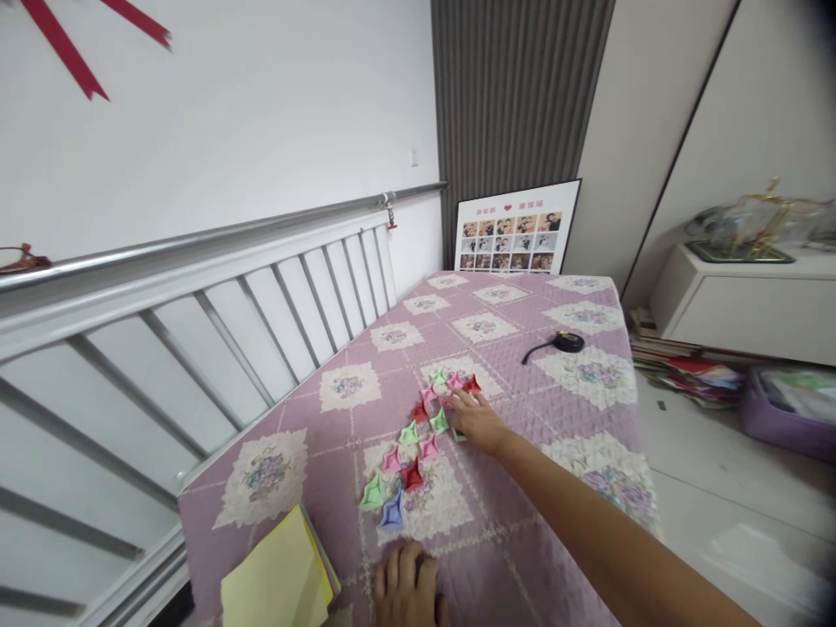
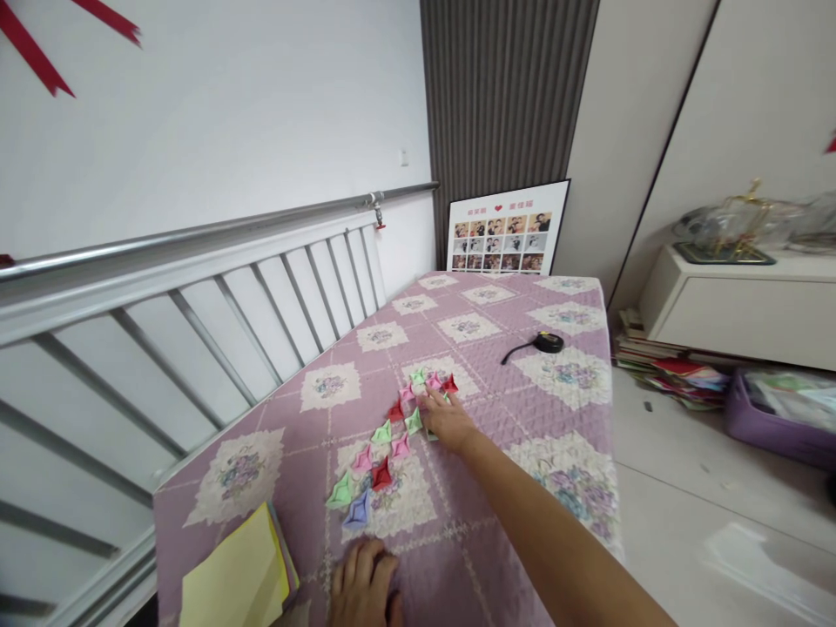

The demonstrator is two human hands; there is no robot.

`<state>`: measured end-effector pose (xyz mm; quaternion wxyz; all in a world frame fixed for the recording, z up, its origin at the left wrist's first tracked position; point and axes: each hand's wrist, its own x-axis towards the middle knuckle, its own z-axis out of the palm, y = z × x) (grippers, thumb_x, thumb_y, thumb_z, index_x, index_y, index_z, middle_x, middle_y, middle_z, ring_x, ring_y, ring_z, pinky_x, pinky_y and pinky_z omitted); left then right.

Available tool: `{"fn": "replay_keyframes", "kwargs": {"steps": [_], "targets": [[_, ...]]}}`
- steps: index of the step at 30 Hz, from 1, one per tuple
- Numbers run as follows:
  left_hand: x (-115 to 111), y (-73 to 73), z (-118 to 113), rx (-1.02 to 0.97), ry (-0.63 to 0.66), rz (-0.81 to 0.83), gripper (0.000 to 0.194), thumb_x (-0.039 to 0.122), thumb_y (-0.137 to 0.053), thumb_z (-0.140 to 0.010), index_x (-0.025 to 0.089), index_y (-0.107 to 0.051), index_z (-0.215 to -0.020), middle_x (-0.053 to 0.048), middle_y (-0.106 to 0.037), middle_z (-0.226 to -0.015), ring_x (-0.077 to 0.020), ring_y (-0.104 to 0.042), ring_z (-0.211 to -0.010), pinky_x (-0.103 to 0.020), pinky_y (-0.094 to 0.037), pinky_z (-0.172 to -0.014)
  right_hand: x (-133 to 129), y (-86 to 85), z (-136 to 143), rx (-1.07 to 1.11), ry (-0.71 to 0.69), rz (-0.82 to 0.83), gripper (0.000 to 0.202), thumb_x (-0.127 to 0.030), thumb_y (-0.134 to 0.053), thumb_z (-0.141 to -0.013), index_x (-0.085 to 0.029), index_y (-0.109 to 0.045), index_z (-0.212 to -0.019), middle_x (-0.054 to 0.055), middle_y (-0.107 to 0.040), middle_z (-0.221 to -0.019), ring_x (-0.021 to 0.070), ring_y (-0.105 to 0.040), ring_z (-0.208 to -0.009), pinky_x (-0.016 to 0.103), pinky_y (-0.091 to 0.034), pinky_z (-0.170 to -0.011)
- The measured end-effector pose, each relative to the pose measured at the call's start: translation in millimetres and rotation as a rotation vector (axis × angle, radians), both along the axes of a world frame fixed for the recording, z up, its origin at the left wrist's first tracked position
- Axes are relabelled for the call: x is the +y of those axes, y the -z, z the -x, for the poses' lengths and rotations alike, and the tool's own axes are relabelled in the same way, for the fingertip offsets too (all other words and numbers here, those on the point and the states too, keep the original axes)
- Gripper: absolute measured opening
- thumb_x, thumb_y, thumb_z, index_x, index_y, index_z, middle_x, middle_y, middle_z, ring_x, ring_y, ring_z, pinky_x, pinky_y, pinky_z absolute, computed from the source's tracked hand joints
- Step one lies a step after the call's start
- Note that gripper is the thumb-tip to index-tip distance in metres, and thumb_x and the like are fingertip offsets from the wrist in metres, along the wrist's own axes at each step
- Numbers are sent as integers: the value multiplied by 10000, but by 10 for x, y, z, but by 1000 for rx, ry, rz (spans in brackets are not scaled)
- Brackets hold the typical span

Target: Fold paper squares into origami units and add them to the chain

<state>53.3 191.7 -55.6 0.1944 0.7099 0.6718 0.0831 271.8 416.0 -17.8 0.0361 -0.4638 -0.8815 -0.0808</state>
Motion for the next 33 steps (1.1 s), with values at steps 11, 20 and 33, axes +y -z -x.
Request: {"fn": "replay_keyframes", "kwargs": {"steps": [11,20,33], "targets": [[-3,-26,-10,-13,-3,7,380,304,-496,-777,299,-637,-1130,-8,-522,-1344,-284,-364,-1279,-438,-220,-1057,1,-28,21,7,-4,28,294,-138,-500,-858,-241,-679,-1067,98,-407,-1455,335,-230,-1388,578,-272,-1013],[2,-58,-13,51,17,36,384,300,-484,-796,322,-614,-1156,5,-498,-1361,-273,-349,-1282,-438,-212,-1061,-46,-102,70,2,3,60,293,-118,-468,-869,-213,-694,-1028,130,-425,-1437,347,-257,-1380,595,-283,-1009],[-10,-29,-2,9,24,-14,370,293,-469,-805,283,-642,-1131,-30,-518,-1341,-294,-370,-1269,-447,-217,-1050,-20,-84,35,25,5,77,295,-143,-464,-879,-246,-692,-1034,104,-461,-1408,333,-283,-1363,584,-282,-1005]]}}
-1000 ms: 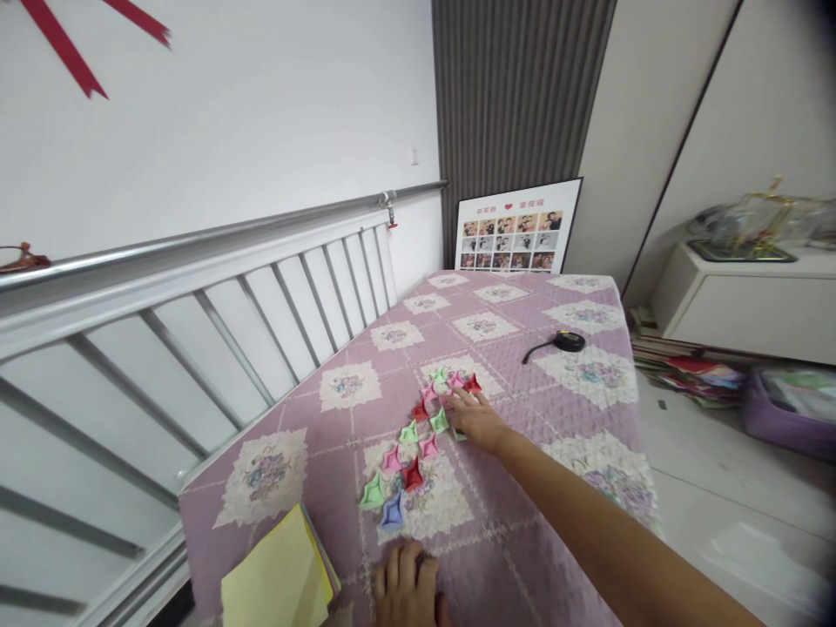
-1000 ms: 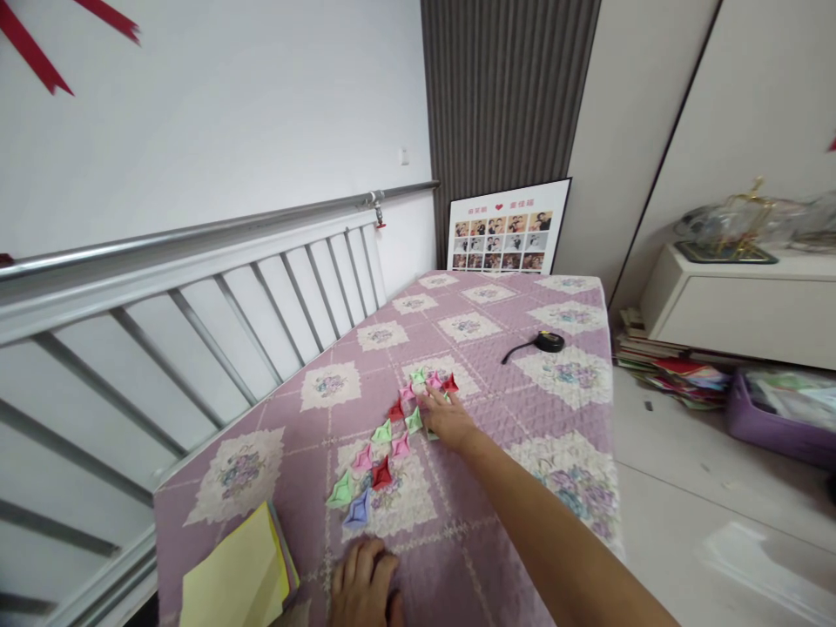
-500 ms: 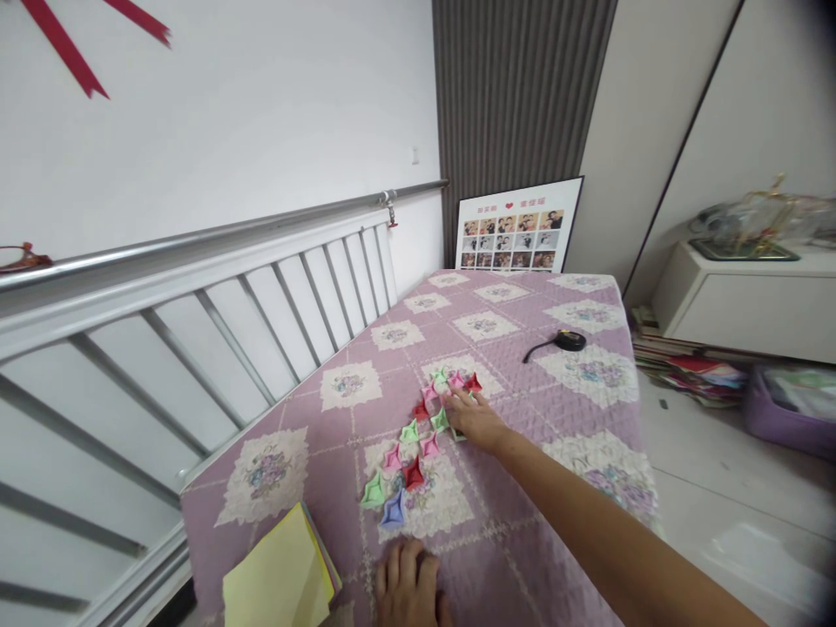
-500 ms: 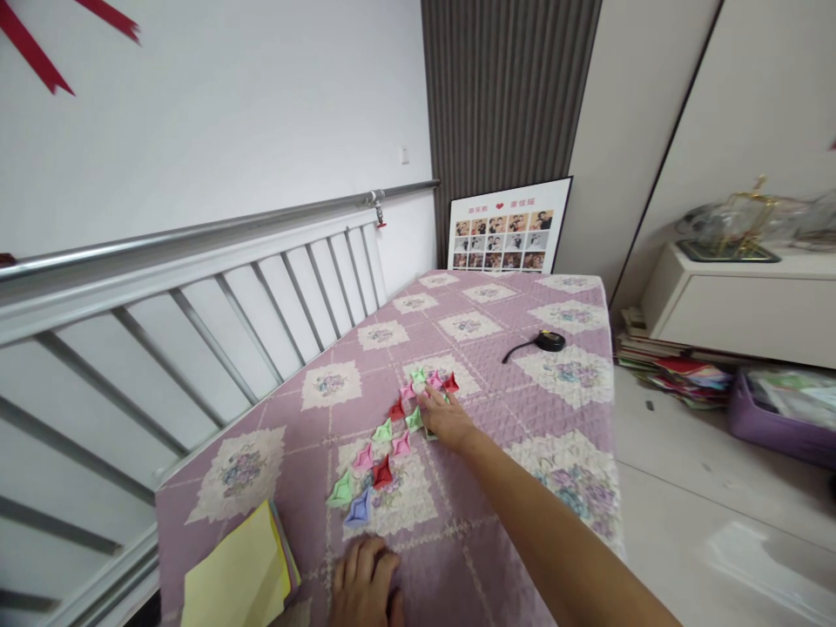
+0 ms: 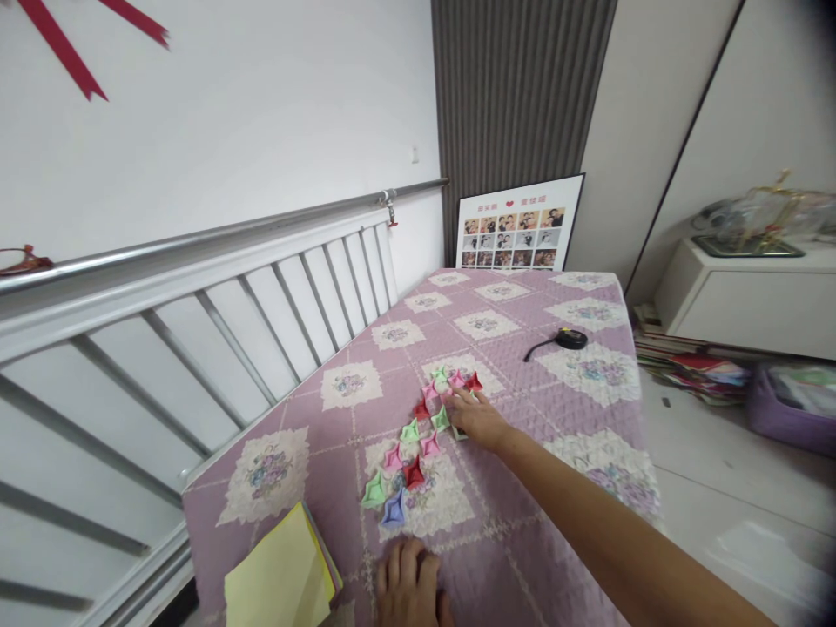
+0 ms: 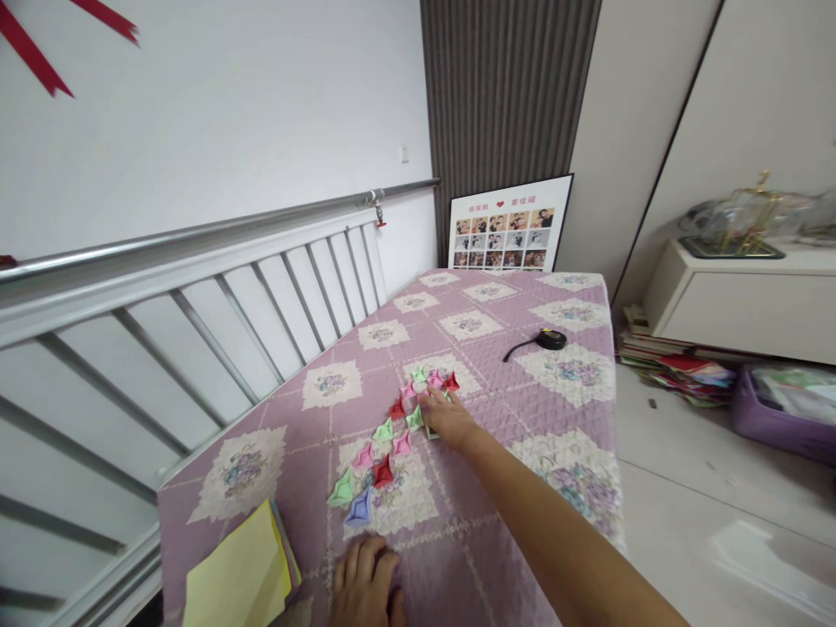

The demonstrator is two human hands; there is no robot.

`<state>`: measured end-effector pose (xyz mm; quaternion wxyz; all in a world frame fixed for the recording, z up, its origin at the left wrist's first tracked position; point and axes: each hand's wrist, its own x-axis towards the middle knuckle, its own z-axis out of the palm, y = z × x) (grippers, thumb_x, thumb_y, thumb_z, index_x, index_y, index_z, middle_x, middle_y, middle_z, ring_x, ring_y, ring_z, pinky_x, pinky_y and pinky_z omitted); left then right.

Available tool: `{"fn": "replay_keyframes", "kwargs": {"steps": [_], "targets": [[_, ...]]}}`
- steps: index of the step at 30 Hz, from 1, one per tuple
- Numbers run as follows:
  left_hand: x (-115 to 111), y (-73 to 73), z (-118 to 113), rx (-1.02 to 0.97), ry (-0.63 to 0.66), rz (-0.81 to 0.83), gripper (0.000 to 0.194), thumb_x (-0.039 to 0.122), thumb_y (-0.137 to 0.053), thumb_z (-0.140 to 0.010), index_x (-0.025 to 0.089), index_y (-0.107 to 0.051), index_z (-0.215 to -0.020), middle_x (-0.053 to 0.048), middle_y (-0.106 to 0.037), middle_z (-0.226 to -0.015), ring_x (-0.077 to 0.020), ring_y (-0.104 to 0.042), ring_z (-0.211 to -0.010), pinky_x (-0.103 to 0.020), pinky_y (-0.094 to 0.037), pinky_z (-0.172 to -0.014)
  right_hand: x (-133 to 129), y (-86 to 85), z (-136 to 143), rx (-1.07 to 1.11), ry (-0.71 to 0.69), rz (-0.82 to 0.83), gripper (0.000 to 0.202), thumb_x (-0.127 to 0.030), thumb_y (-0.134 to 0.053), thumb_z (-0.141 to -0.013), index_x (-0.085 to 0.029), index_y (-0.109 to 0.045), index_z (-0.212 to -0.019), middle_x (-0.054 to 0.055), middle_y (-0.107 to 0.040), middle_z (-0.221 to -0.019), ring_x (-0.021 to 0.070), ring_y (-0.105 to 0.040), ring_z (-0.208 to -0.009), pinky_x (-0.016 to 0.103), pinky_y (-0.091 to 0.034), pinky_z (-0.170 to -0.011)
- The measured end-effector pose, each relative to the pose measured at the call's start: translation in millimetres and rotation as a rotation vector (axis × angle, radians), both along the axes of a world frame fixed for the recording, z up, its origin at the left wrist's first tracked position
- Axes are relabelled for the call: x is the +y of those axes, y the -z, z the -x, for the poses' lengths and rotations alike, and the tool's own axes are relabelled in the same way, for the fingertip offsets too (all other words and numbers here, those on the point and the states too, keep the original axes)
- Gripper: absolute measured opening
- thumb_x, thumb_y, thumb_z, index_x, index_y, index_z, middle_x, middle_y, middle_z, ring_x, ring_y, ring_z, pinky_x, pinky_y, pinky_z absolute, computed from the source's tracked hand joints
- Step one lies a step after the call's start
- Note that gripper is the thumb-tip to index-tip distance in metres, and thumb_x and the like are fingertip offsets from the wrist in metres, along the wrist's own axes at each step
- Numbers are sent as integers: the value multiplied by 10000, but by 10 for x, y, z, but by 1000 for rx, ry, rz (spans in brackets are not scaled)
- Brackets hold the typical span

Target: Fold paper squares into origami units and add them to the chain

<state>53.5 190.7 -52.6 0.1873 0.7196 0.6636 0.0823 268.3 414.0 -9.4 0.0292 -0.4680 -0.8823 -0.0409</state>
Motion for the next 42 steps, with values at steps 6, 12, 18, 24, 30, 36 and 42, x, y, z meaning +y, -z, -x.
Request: {"fn": "replay_keyframes", "kwargs": {"steps": [6,12,18,24,30,36,42], "targets": [[-3,2,-6,-37,-27,-14,357,297,-495,-782,303,-647,-1104,-8,-529,-1329,-281,-378,-1262,-427,-217,-1053,7,15,-30,8,-8,-3,306,-119,-473,-861,-248,-693,-1031,103,-503,-1360,304,-328,-1323,542,-273,-1010],[-1,10,3,-28,-9,-24,374,298,-482,-789,277,-647,-1124,-39,-532,-1321,-296,-388,-1248,-439,-221,-1045,14,-19,-3,4,-6,22,270,-164,-507,-858,-245,-700,-1028,112,-498,-1363,309,-329,-1323,533,-285,-1000],[-7,0,-6,-17,-20,-20,363,295,-496,-781,302,-646,-1111,-5,-536,-1323,-277,-387,-1258,-423,-215,-1064,17,-27,19,4,2,30,267,-155,-515,-852,-231,-700,-1028,120,-497,-1366,307,-336,-1320,527,-288,-1005],[-11,-8,-18,4,-35,-14,356,294,-492,-791,317,-641,-1113,3,-529,-1332,-278,-382,-1267,-431,-224,-1063,1,-49,37,-2,-7,33,252,-159,-504,-863,-231,-713,-983,111,-498,-1368,303,-336,-1321,525,-294,-1007],[-18,3,-8,-43,-26,-46,351,291,-489,-790,286,-653,-1100,-32,-541,-1317,-302,-390,-1256,-457,-229,-1053,-1,-39,42,3,-19,30,249,-157,-502,-867,-223,-709,-988,119,-484,-1378,311,-326,-1323,539,-289,-1005],[-19,22,-7,-26,-32,-41,341,290,-505,-786,317,-643,-1097,6,-541,-1313,-273,-393,-1256,-425,-224,-1063,-3,-56,18,38,-23,37,248,-142,-499,-855,-222,-706,-966,117,-510,-1350,299,-349,-1305,522,-304,-992],[-29,59,2,-26,-23,-59,355,277,-482,-795,321,-636,-1112,-5,-534,-1315,-289,-383,-1255,-457,-221,-1060,-169,-199,-42,129,51,12,309,-97,-473,-829,-230,-675,-1020,82,-484,-1390,248,-321,-1330,422,-314,-1006]]}}
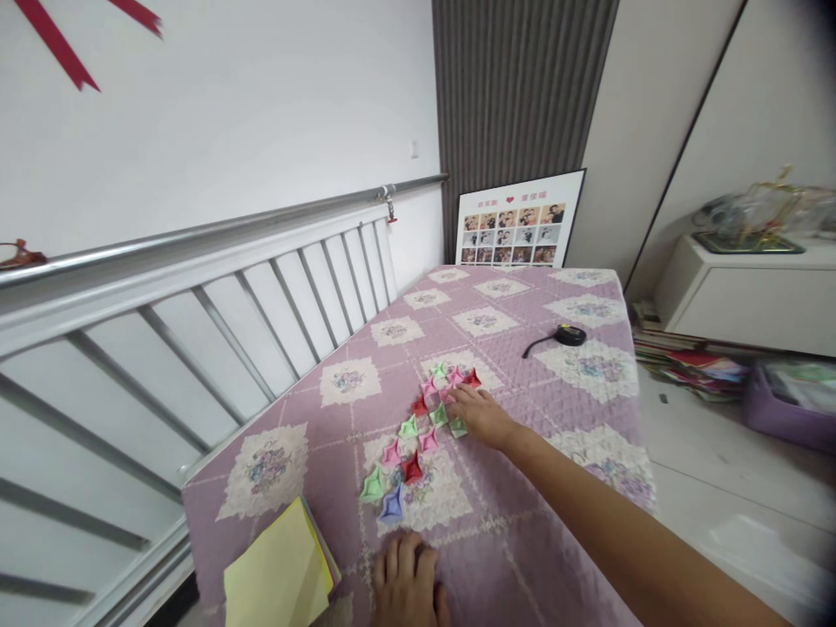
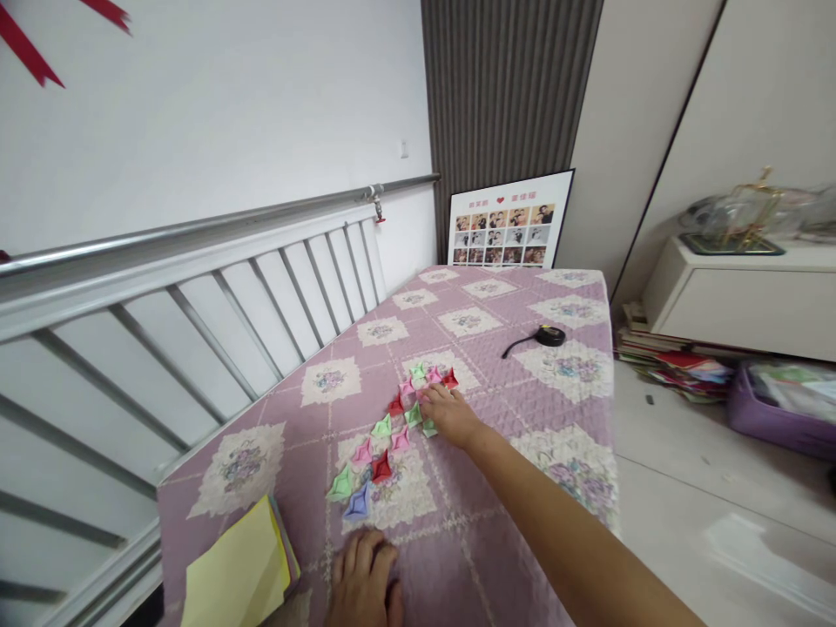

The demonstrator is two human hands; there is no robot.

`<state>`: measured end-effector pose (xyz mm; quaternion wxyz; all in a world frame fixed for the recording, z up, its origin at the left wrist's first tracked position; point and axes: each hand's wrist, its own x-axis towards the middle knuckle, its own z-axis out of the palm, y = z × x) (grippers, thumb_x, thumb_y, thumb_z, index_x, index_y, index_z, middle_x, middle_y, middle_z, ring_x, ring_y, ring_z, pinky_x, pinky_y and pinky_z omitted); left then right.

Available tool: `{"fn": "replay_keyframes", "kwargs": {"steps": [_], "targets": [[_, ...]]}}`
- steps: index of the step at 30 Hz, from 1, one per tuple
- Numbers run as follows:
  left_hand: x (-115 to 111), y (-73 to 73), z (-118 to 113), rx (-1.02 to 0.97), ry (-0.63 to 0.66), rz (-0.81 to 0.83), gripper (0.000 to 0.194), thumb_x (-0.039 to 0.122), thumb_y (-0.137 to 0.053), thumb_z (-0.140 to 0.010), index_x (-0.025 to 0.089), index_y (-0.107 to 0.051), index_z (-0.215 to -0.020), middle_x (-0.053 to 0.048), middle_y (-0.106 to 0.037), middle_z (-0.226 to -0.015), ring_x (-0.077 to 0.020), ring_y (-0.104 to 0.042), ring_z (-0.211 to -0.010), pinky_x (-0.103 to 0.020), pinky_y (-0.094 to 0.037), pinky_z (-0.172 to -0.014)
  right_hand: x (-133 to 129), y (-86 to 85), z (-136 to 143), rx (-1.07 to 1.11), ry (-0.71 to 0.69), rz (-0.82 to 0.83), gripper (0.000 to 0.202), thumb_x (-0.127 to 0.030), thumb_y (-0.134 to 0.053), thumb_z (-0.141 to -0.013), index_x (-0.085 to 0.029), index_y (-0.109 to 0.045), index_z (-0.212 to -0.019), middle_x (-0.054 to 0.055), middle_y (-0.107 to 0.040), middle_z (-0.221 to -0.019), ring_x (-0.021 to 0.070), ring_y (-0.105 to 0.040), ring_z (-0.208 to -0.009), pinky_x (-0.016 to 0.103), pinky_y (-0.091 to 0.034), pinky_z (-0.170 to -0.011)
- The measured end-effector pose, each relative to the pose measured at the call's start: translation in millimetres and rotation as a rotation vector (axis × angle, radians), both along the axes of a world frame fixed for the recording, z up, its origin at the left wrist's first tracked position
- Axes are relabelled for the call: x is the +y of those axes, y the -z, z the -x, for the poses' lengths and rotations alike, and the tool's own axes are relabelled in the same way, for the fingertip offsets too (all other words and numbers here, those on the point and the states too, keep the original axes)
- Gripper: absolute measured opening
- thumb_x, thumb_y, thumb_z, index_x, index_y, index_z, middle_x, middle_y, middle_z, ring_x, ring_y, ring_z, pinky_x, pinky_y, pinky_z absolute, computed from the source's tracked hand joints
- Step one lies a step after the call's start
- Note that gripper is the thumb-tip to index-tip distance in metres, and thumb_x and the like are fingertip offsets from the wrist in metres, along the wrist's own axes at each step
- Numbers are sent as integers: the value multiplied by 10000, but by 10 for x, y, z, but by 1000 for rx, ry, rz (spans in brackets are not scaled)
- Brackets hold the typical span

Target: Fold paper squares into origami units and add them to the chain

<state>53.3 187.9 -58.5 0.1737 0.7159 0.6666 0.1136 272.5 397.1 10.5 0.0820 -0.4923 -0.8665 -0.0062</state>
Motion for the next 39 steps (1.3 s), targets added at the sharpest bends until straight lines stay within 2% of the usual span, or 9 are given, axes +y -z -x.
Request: {"fn": "replay_keyframes", "kwargs": {"steps": [5,9,12,16,19,23,27,32,39], "targets": [[9,37,8,37,14,28,376,302,-463,-805,312,-615,-1149,-20,-506,-1342,-312,-362,-1265,-479,-233,-1049,-444,120,-187,102,248,-72,412,-112,-376,-845,-211,-601,-1176,91,-414,-1444,231,-293,-1349,388,-309,-1030],[11,28,3,50,12,37,376,314,-472,-803,321,-609,-1154,-11,-502,-1343,-301,-361,-1265,-463,-221,-1059,-1180,612,-312,126,435,-48,425,-271,-433,-852,-126,-593,-1218,161,-516,-1347,268,-466,-1234,403,-366,-1012],[-1,-21,-2,50,11,34,358,310,-474,-810,323,-614,-1139,-1,-509,-1334,-284,-367,-1260,-439,-217,-1059,-1852,1002,-294,159,553,-89,478,-425,-445,-837,-232,-585,-1251,84,-501,-1390,304,-403,-1302,495,-323,-1036],[-37,-118,0,53,27,13,353,312,-462,-838,322,-606,-1160,2,-506,-1332,-260,-364,-1259,-408,-207,-1060,-2350,1131,-185,246,512,-37,473,-490,-468,-815,-281,-602,-1219,59,-542,-1352,292,-460,-1259,464,-375,-986],[-67,-186,6,72,45,7,362,308,-449,-859,325,-588,-1193,4,-495,-1339,-244,-357,-1264,-393,-197,-1066,-2224,952,-103,378,593,48,385,-473,-452,-831,-267,-650,-1090,67,-631,-1213,276,-557,-1131,420,-423,-898],[-93,-222,2,46,41,-15,361,285,-430,-863,310,-601,-1180,-6,-505,-1335,-240,-357,-1267,-393,-201,-1062,-1662,661,85,525,649,171,294,-398,-461,-850,-199,-623,-995,61,-692,-960,215,-628,-911,326,-429,-813],[-83,-159,-10,12,26,-45,347,261,-448,-838,302,-629,-1131,-12,-535,-1308,-248,-384,-1250,-399,-221,-1048,-1082,488,353,427,786,69,312,-406,-553,-820,-193,-572,-1047,68,-662,-1022,233,-586,-1000,338,-383,-829],[-34,-15,-3,54,13,-38,357,258,-496,-802,320,-628,-1127,4,-535,-1313,-250,-383,-1261,-388,-228,-1049,-628,470,519,416,838,31,338,-398,-602,-793,-184,-556,-1051,104,-615,-1084,262,-534,-1064,372,-333,-870],[-13,14,3,51,20,-30,348,287,-468,-822,300,-630,-1130,-25,-527,-1312,-279,-386,-1250,-421,-247,-1041,-427,535,531,413,867,40,355,-406,-561,-823,-173,-535,-1089,123,-606,-1098,277,-506,-1085,408,-296,-895]]}}
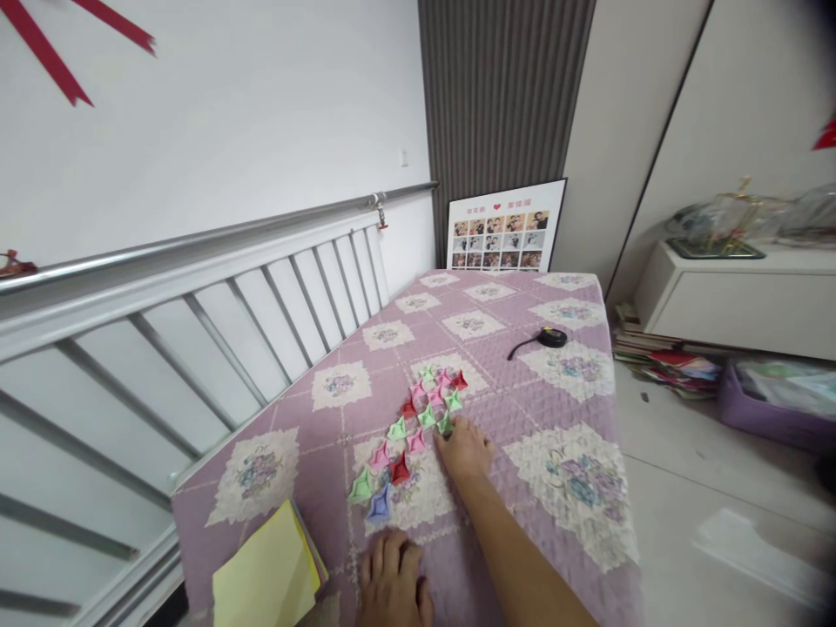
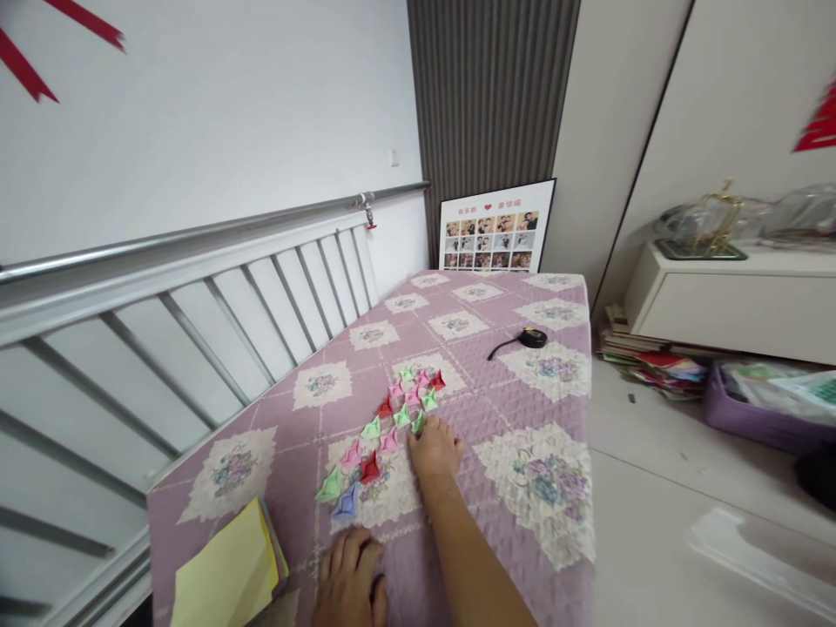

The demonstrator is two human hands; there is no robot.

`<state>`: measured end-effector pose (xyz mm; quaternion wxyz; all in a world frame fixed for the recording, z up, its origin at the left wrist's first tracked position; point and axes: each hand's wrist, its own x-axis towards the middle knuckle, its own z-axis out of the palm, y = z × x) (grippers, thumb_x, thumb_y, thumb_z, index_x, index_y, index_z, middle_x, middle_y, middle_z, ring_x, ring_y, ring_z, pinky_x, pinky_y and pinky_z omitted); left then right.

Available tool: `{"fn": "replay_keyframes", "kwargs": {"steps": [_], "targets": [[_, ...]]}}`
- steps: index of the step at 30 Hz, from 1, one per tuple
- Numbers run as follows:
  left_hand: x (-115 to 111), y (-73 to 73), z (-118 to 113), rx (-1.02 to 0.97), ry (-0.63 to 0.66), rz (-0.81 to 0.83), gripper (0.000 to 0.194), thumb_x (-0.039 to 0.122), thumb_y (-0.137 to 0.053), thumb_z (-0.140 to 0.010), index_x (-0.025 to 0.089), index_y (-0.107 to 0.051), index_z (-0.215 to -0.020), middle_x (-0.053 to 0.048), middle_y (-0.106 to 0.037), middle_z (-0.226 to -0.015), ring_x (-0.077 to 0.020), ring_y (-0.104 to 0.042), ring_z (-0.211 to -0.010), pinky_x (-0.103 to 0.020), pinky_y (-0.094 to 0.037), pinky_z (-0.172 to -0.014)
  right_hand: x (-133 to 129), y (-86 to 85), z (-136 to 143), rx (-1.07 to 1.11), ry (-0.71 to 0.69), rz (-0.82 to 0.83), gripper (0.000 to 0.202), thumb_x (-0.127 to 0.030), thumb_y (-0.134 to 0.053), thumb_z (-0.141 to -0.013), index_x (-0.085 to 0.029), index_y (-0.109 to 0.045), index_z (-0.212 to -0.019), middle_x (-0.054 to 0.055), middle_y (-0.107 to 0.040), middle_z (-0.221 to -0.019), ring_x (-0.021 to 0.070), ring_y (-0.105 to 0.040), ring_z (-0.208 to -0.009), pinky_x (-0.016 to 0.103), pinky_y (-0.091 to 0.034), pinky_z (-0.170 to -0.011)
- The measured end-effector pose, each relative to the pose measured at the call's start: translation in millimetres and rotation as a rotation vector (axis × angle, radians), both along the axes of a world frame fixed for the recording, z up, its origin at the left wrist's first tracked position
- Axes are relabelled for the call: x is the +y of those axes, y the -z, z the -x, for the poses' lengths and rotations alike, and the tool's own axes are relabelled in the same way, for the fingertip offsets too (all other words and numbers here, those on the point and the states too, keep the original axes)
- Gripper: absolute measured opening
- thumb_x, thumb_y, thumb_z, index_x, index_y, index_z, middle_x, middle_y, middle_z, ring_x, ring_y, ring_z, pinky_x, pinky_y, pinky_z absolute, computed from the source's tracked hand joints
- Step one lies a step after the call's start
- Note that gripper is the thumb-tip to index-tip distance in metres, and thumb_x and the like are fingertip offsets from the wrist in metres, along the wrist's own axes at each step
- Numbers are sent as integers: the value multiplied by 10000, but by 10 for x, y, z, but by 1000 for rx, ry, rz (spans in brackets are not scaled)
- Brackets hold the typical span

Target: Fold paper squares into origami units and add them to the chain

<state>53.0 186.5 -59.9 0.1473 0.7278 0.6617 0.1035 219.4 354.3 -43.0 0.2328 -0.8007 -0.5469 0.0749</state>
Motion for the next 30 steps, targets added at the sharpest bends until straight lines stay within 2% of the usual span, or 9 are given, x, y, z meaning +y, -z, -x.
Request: {"fn": "replay_keyframes", "kwargs": {"steps": [6,13,17,20,23,26,30], "targets": [[2,-18,2,52,5,59,367,320,-459,-828,323,-601,-1167,-10,-501,-1344,-273,-356,-1279,-409,-224,-1062,7,-43,6,9,-3,12,352,-424,-528,-845,-183,-537,-1102,114,-608,-1107,268,-503,-1082,417,-295,-905],[-16,-72,-9,9,-10,55,362,313,-464,-821,316,-611,-1151,-4,-498,-1349,-273,-349,-1278,-416,-197,-1074,27,-39,12,6,-3,11,369,-437,-518,-851,-181,-533,-1118,121,-597,-1131,276,-494,-1096,424,-299,-918],[-17,-131,-28,42,2,74,373,294,-441,-833,316,-600,-1171,-6,-487,-1353,-271,-339,-1281,-419,-193,-1075,-70,-52,12,-7,-17,4,437,-428,-517,-851,-153,-507,-1190,143,-591,-1156,288,-498,-1112,410,-307,-929],[-15,-177,-36,36,9,76,370,286,-448,-834,298,-602,-1170,-21,-491,-1340,-272,-348,-1267,-420,-207,-1063,-283,-25,14,-33,-44,-9,526,-395,-489,-864,-112,-434,-1304,167,-553,-1248,281,-481,-1167,393,-306,-960],[-36,-234,-26,28,17,71,361,290,-454,-843,302,-591,-1177,-13,-486,-1341,-255,-344,-1270,-400,-206,-1064,-600,72,20,-132,-86,11,622,-379,-452,-868,-60,-351,-1393,193,-449,-1390,296,-364,-1301,439,-247,-1041],[-88,-295,0,-13,33,28,346,306,-442,-864,311,-573,-1184,6,-484,-1340,-230,-331,-1278,-374,-197,-1075,-970,176,41,-210,-191,92,588,-415,-374,-892,-120,-400,-1400,141,-344,-1491,298,-245,-1387,505,-182,-1085],[-173,-364,21,-5,53,-34,331,304,-392,-894,312,-557,-1181,8,-478,-1332,-219,-333,-1257,-383,-210,-1063,-1504,229,107,-264,-279,172,612,-426,-343,-886,-146,-375,-1429,100,-280,-1524,281,-217,-1411,524,-158,-1108]]}}
